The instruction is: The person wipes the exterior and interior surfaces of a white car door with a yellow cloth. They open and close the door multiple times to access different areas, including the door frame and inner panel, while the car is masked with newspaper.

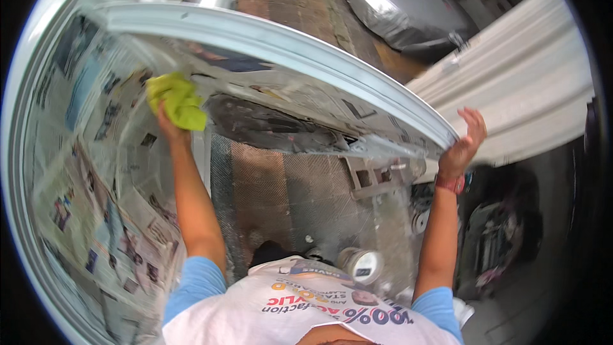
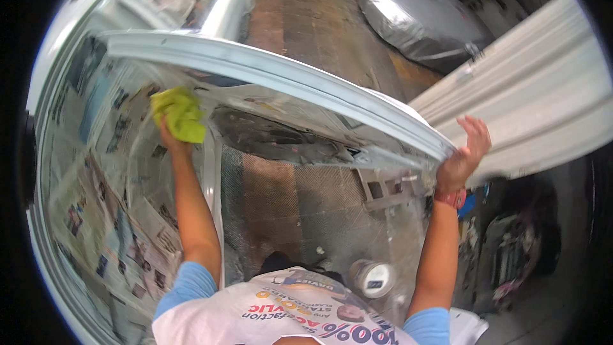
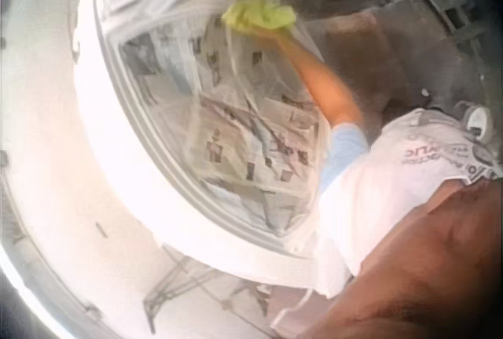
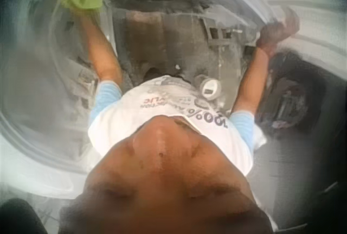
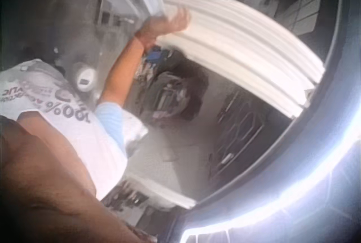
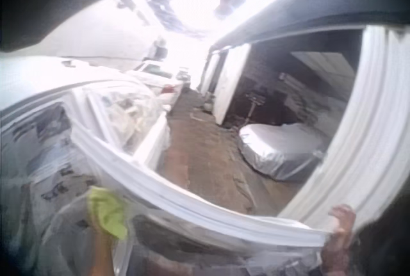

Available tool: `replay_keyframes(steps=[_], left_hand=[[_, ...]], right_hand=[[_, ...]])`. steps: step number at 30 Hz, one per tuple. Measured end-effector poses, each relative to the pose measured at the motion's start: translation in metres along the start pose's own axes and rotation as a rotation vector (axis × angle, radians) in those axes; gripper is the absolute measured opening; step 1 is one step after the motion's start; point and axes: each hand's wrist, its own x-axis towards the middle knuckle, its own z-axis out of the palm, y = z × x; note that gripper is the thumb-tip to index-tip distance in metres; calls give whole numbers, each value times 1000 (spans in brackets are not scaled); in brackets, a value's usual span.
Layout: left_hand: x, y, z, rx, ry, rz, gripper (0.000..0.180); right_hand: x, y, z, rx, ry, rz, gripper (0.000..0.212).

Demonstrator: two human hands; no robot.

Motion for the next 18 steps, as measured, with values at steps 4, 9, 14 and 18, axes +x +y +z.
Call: replay_keyframes(steps=[4,9,14,18], left_hand=[[-79,97,76,39,-132,327,61],[-151,133,195,503,-219,734,55],[-217,117,277,1253,-560,1117,54],[-278,84,315,1337,-566,1116,56]], right_hand=[[2,-1,1,20,39,9,93],[4,5,6,97,131,2,88],[-9,11,1,292,258,-15,81],[-16,23,1,380,385,-16,80]])
